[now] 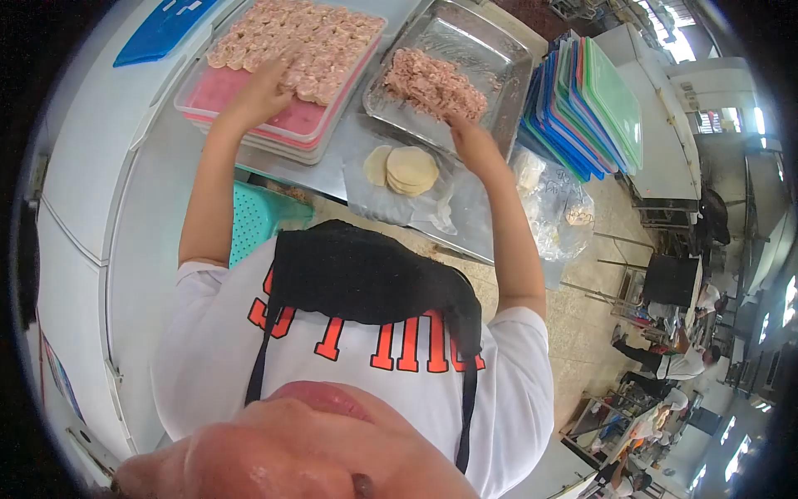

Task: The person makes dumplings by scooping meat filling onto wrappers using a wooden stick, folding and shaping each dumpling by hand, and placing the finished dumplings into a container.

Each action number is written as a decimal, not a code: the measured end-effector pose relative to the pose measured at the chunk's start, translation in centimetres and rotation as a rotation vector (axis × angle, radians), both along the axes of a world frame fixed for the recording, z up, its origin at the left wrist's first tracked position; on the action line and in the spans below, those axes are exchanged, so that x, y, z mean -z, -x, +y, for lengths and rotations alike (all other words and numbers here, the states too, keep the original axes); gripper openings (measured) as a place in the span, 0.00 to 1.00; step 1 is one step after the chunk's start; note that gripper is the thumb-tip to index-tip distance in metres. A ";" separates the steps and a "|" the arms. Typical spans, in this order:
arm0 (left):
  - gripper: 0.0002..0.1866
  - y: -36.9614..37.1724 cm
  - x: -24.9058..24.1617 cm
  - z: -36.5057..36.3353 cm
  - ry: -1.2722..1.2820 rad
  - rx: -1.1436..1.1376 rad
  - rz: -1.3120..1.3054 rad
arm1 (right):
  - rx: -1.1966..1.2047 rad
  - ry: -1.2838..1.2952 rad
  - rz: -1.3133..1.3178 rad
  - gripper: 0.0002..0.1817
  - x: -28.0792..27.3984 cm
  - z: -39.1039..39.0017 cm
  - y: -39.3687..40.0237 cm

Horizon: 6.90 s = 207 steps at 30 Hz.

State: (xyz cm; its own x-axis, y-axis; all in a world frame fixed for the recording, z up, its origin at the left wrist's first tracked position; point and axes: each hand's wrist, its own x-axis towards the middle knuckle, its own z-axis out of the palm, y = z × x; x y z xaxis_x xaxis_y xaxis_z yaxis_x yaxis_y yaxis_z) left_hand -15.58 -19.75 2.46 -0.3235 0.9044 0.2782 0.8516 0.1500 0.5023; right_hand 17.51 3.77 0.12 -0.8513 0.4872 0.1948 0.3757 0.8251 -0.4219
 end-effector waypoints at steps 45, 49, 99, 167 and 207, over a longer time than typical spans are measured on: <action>0.18 -16.9 0.8 5.3 0.330 -0.156 -0.020 | -0.453 0.588 -0.172 0.19 9.3 9.0 1.4; 0.19 -16.4 3.2 5.7 -0.198 0.109 -0.645 | -0.138 1.145 -0.123 0.20 2.7 6.1 -0.9; 0.29 -19.5 1.0 18.0 -0.802 -0.042 -2.242 | -0.372 -0.052 0.282 0.14 -4.3 7.2 -6.0; 0.29 -4.9 -4.1 0.2 -0.097 0.210 -0.237 | -0.263 0.093 -0.023 0.18 -11.4 -5.3 1.8; 0.14 -18.5 6.9 6.2 -0.164 0.327 -0.223 | -0.161 0.018 -0.122 0.17 8.6 9.8 0.2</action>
State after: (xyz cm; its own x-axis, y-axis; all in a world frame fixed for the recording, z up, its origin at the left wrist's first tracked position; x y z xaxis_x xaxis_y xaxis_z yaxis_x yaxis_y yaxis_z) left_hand 2.96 -13.55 -4.44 -0.0954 0.9191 0.3824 0.7091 -0.2069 0.6741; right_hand 17.28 13.56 -8.45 -0.9351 0.3457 0.0779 0.2892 0.8714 -0.3963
